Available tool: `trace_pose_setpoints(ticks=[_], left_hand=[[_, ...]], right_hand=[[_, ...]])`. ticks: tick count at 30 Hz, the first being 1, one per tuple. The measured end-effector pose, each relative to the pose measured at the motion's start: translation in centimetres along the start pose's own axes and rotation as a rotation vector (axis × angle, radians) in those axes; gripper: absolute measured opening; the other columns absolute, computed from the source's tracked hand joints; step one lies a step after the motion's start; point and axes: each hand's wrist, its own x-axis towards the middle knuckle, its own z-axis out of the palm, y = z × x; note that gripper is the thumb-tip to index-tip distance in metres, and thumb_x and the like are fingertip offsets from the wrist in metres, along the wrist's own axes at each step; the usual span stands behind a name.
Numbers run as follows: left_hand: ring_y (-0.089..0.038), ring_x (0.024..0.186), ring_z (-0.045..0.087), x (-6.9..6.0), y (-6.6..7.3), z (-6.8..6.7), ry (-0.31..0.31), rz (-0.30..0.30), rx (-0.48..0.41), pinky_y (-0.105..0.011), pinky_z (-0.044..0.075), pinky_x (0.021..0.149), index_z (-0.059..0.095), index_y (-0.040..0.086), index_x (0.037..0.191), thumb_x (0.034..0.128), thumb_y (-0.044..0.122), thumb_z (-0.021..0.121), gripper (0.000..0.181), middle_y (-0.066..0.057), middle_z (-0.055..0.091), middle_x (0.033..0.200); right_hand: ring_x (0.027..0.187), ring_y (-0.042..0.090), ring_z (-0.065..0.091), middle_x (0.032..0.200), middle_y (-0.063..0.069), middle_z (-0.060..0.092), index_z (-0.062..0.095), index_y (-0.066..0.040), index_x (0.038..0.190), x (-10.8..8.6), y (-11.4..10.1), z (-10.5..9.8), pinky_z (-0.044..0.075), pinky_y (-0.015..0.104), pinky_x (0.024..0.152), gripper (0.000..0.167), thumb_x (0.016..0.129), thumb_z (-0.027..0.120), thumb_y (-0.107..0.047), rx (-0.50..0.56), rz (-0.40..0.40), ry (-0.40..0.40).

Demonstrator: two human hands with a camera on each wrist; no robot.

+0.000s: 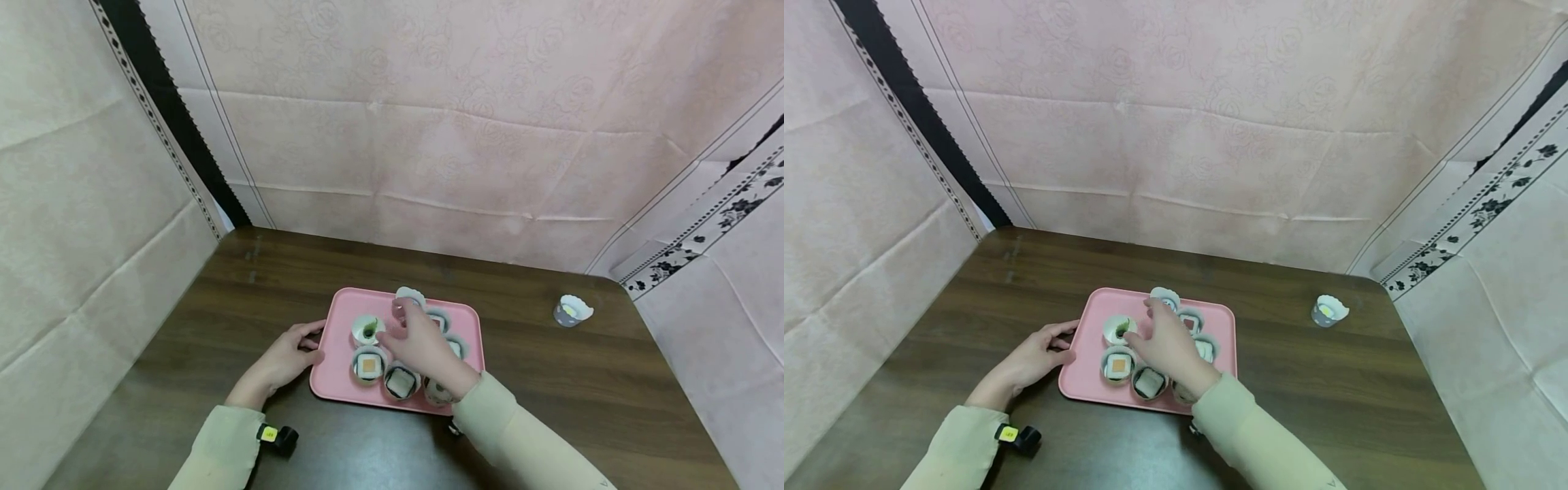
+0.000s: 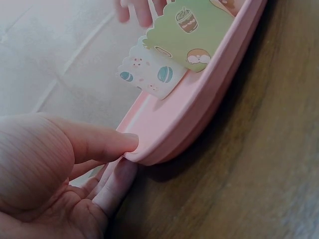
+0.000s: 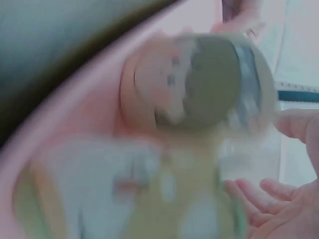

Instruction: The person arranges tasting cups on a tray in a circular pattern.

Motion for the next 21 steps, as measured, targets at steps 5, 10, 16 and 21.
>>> trace_pose_setpoints(ticks=[5,10,16,21], left_hand=[[-0.025,0.108,0.051,0.0,0.0,0.0,0.001,0.003,-0.003,-0.034,0.050,0.079,0.047,0.014,0.144,0.0901,0.007,0.066,0.057,-0.010,0.042,0.139],[-0.025,0.109,0.051,0.0,0.0,0.0,0.002,-0.002,0.002,-0.034,0.050,0.079,0.047,0.014,0.144,0.0898,0.007,0.066,0.058,-0.009,0.042,0.139],[-0.025,0.109,0.051,-0.1,-0.1,-0.1,0.008,-0.008,0.005,-0.033,0.050,0.079,0.048,0.016,0.143,0.0896,0.008,0.067,0.057,-0.009,0.043,0.139],[-0.025,0.108,0.051,-0.1,0.1,-0.1,0.011,-0.001,-0.004,-0.035,0.050,0.079,0.049,0.016,0.143,0.0896,0.007,0.067,0.057,-0.009,0.043,0.139]], right_hand=[[0.108,0.026,0.058,0.123,0.007,0.057,0.045,-0.014,0.139,-0.7,1.8,-2.7,0.048,0.041,0.087,0.072,0.082,0.073,-0.049,0.074,-0.030,0.106],[0.116,0.024,0.053,0.126,0.002,0.055,0.045,-0.020,0.138,-1.6,4.2,-5.6,0.046,0.045,0.092,0.079,0.077,0.070,-0.063,0.063,-0.027,0.203],[0.117,0.029,0.053,0.129,0.011,0.054,0.040,-0.014,0.142,-2.3,7.1,-8.7,0.044,0.050,0.093,0.086,0.077,0.070,-0.062,0.014,0.010,0.271],[0.117,0.034,0.052,0.129,0.017,0.053,0.039,-0.010,0.142,-2.6,10.2,-10.6,0.043,0.051,0.093,0.088,0.078,0.070,-0.061,-0.031,0.053,0.334]])
